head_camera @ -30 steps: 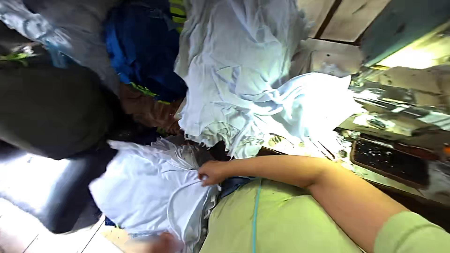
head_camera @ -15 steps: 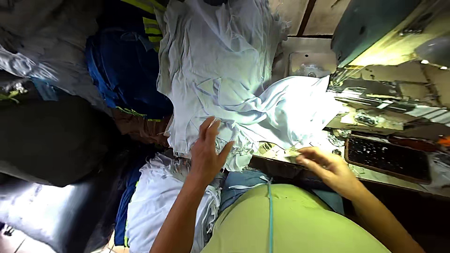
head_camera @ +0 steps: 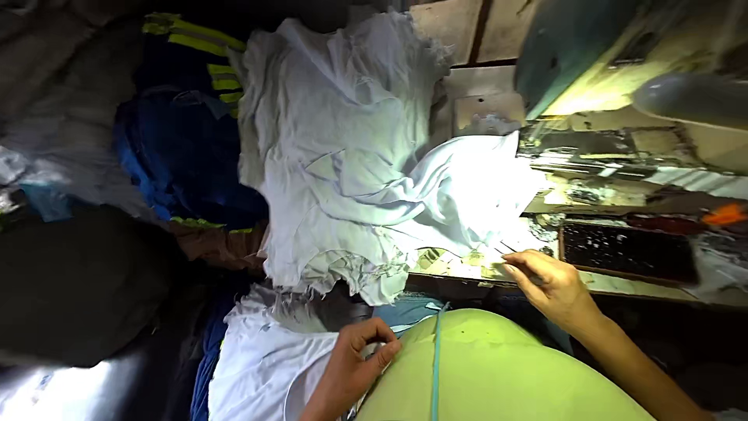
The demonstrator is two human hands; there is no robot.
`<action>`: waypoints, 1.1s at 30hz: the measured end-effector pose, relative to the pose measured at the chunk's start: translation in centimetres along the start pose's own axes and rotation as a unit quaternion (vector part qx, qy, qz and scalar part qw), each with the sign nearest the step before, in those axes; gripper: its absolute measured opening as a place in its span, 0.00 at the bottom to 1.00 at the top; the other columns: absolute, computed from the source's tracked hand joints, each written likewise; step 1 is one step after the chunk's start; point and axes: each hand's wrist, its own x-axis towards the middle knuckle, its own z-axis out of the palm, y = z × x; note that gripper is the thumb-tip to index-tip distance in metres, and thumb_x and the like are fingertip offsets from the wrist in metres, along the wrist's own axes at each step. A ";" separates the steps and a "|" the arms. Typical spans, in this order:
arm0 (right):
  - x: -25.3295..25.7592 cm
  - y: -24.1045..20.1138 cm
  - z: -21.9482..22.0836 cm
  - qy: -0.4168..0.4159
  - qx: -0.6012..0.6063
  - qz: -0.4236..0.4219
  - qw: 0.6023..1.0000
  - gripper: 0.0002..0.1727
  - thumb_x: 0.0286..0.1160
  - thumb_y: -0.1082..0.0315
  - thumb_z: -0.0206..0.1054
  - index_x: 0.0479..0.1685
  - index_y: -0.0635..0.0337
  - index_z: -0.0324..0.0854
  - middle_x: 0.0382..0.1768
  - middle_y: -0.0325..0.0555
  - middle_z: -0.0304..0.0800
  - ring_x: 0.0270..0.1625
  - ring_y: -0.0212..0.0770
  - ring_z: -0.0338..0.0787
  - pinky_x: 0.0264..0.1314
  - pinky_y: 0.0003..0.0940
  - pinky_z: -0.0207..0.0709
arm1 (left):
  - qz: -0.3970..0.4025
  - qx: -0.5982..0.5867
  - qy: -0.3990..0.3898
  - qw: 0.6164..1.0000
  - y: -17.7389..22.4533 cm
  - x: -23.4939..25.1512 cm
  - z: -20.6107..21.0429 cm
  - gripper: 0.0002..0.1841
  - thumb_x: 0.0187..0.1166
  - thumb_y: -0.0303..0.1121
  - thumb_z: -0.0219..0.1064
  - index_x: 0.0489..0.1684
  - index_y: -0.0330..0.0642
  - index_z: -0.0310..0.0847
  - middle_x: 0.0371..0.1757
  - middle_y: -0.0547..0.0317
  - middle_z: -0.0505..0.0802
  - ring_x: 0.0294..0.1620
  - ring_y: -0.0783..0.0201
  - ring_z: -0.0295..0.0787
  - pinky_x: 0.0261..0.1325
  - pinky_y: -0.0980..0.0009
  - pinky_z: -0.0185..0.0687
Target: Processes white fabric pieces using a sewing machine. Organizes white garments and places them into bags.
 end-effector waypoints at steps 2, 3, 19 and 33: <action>0.6 0.2 0.3 -0.002 -0.004 0.004 1.000 0.15 0.84 0.64 0.61 0.47 0.67 0.89 0.38 0.53 0.93 0.39 0.40 0.92 0.45 0.31 0.86 | 0.026 0.031 -0.037 0.999 -1.3 1.4 1.4 0.14 0.85 0.38 0.65 0.39 0.35 0.87 0.37 0.61 0.93 0.42 0.79 0.89 0.52 0.79 0.86; 0.8 0.3 0.6 0.003 -0.008 0.007 1.000 0.14 0.84 0.64 0.62 0.47 0.66 0.89 0.38 0.53 0.93 0.38 0.41 0.92 0.44 0.33 0.86 | 0.036 0.073 -0.056 0.995 -1.6 2.4 1.8 0.14 0.86 0.38 0.63 0.47 0.35 0.88 0.45 0.58 0.94 0.49 0.76 0.90 0.58 0.76 0.86; 5.4 -3.2 1.1 0.055 -0.039 0.057 0.996 0.18 0.76 0.62 0.72 0.52 0.70 0.87 0.38 0.56 0.91 0.33 0.50 0.91 0.37 0.49 0.86 | 0.073 0.412 -0.092 0.904 3.9 21.3 -1.8 0.31 0.67 0.26 0.78 0.72 0.28 0.74 0.48 0.30 0.91 0.53 0.34 0.90 0.58 0.31 0.79; 2.6 -7.5 -4.9 -0.075 0.223 -0.091 0.968 0.14 0.83 0.64 0.67 0.32 0.66 0.87 0.36 0.47 0.88 0.34 0.24 0.80 0.35 0.13 0.70 | 0.433 0.466 -0.210 0.743 10.9 21.8 2.7 0.11 0.67 0.24 0.63 0.41 0.38 0.92 0.49 0.47 0.94 0.55 0.46 0.90 0.63 0.46 0.78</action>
